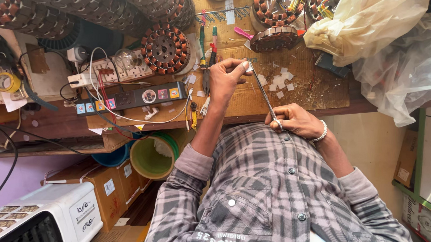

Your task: The person cuts small white plastic pieces with scissors and inserts them into slots on a circular copper-wound stator. They then use a screwdriver to tighten or adjust components on the stator. The work is performed at a cluttered workbench with multiple stators and tools visible.

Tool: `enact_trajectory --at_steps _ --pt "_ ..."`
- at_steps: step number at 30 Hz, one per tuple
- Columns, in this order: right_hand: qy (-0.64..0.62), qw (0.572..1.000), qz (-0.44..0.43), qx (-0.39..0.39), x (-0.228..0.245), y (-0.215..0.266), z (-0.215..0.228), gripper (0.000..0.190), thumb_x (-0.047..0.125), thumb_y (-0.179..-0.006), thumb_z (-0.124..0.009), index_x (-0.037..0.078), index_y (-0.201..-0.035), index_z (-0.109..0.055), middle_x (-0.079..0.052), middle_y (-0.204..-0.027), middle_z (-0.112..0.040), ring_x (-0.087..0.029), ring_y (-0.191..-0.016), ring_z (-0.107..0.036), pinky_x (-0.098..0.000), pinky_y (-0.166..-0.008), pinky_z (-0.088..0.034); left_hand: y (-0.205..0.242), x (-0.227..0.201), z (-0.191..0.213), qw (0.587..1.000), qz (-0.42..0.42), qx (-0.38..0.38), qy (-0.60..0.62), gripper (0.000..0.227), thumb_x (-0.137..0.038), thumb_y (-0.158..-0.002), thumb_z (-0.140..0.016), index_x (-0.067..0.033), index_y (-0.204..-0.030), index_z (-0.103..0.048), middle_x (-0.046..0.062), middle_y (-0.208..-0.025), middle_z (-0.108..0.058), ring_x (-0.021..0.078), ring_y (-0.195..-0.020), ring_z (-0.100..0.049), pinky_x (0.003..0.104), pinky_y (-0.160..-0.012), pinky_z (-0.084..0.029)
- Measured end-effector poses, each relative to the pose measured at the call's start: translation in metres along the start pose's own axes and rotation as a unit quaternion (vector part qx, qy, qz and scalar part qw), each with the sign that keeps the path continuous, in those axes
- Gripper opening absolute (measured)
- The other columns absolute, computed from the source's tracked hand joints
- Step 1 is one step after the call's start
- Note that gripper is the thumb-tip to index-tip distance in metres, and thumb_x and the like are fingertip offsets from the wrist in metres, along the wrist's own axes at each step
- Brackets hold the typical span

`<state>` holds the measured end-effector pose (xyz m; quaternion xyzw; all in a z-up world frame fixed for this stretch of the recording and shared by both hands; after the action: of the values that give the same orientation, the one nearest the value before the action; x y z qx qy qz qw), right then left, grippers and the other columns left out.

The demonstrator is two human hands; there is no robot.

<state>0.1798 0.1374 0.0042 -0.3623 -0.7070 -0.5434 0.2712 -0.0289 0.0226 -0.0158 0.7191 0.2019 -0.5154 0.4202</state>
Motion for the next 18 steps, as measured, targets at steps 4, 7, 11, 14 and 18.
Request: enact_trajectory --at_steps 4,7,11,14,18 --pt "-0.016 1.0 0.0 -0.008 -0.001 0.0 0.0 0.024 0.02 -0.089 -0.074 -0.003 -0.098 -0.073 0.003 -0.072 -0.064 -0.005 -0.066 -0.054 -0.0218 -0.06 -0.043 0.0 -0.004 -0.001 1.0 0.004 -0.005 0.015 0.021 -0.018 -0.095 -0.073 -0.0004 -0.105 -0.077 0.007 -0.091 -0.079 0.0117 -0.082 -0.077 0.026 -0.064 -0.063" --pt "-0.011 0.999 -0.002 -0.032 -0.003 -0.001 0.0 0.024 0.019 -0.089 -0.074 -0.003 -0.098 -0.073 0.002 -0.073 -0.064 -0.004 -0.066 -0.054 -0.0217 -0.06 -0.044 0.001 -0.006 -0.003 0.998 0.001 -0.002 0.068 0.018 -0.018 -0.097 -0.07 -0.0023 -0.106 -0.071 0.008 -0.095 -0.079 0.0112 -0.087 -0.077 0.026 -0.061 -0.061" --pt "0.034 0.996 -0.01 -0.081 -0.006 -0.003 0.004 0.024 0.016 -0.088 -0.075 -0.004 -0.101 -0.074 -0.002 -0.076 -0.07 -0.005 -0.068 -0.059 -0.0212 -0.062 -0.048 0.0 0.003 -0.007 0.976 0.06 0.031 0.209 0.017 -0.022 -0.099 -0.064 -0.0108 -0.109 -0.058 0.009 -0.1 -0.08 0.0146 -0.091 -0.078 0.021 -0.05 -0.053" --pt "0.021 0.995 -0.011 -0.096 -0.007 -0.006 0.008 0.023 0.013 -0.088 -0.074 -0.005 -0.103 -0.073 -0.004 -0.079 -0.073 -0.006 -0.071 -0.065 -0.0222 -0.065 -0.053 0.001 0.016 -0.008 0.97 0.085 0.027 0.225 0.017 -0.021 -0.1 -0.064 -0.0112 -0.11 -0.053 0.007 -0.105 -0.077 0.0154 -0.09 -0.075 0.024 -0.054 -0.054" --pt "0.01 0.995 -0.007 -0.101 -0.007 -0.008 0.009 0.025 0.011 -0.089 -0.071 -0.007 -0.106 -0.071 -0.005 -0.083 -0.074 -0.008 -0.075 -0.069 -0.0243 -0.07 -0.056 -0.001 0.02 -0.002 0.992 -0.027 -0.044 0.117 0.025 -0.01 -0.101 -0.07 -0.0062 -0.123 -0.058 0.006 -0.108 -0.069 0.0147 -0.099 -0.071 0.024 -0.068 -0.044"
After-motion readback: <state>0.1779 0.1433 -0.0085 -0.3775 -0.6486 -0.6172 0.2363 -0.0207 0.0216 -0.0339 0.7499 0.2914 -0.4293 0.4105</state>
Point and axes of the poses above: each hand's wrist, its own y-axis away from the middle knuckle, its own z-axis out of the back of the hand, x = y × z, the point moved 4 cm from there along -y, towards the middle knuckle
